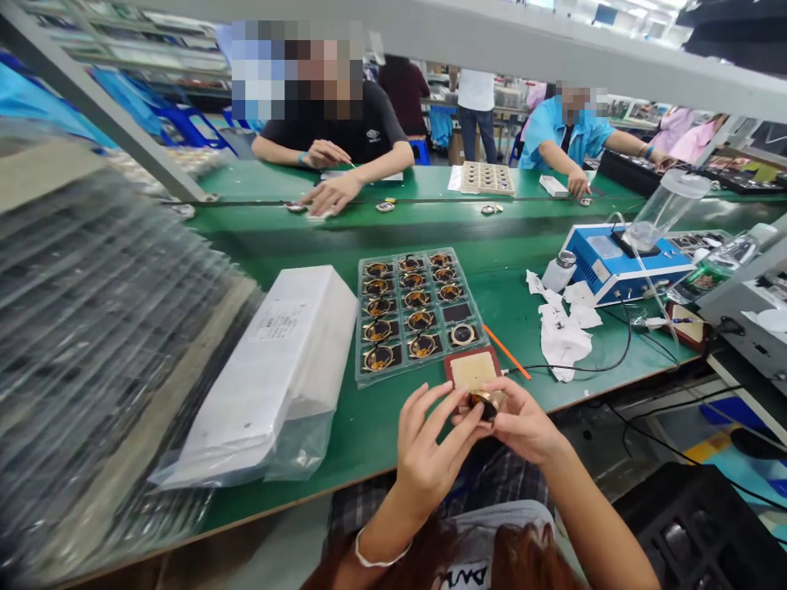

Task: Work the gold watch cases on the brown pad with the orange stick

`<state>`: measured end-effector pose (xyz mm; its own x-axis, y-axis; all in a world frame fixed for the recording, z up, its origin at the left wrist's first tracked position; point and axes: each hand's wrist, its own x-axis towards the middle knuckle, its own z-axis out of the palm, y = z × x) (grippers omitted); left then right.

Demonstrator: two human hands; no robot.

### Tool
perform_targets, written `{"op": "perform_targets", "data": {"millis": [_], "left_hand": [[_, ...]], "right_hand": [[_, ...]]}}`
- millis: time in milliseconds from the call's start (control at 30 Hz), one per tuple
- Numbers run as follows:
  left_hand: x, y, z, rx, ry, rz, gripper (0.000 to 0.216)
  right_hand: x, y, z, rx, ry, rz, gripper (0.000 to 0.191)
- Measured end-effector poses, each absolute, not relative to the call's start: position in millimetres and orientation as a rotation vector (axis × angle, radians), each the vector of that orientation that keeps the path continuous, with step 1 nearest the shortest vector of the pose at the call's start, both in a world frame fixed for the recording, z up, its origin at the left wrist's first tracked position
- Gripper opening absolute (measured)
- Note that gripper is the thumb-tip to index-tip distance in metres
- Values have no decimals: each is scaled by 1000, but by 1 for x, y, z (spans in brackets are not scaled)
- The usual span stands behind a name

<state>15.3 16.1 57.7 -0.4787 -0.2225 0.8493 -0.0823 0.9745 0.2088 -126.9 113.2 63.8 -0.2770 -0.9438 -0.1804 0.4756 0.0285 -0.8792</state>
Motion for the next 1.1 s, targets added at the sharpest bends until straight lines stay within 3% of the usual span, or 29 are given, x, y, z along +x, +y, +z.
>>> {"op": "perform_targets", "data": {"millis": [167,400,633,933,1100], "left_hand": [[13,14,43,370,-2127,-278,29],[14,9,33,533,-2091,-493,30],[16,8,31,538,-2104,-506,27],[16,9,31,555,-2141,-491,25],[17,10,31,559,-2155,-474,26]], "right_hand": [[-170,106,73,-1011,1489,-1491,47],[-189,74,83,-1818,1772,-988,42],[-189,72,79,-1888,1847,-840,51],[-189,74,75,-1993,1836,-923,37],[-192,75,72,-1993,1878,-906,43]]}}
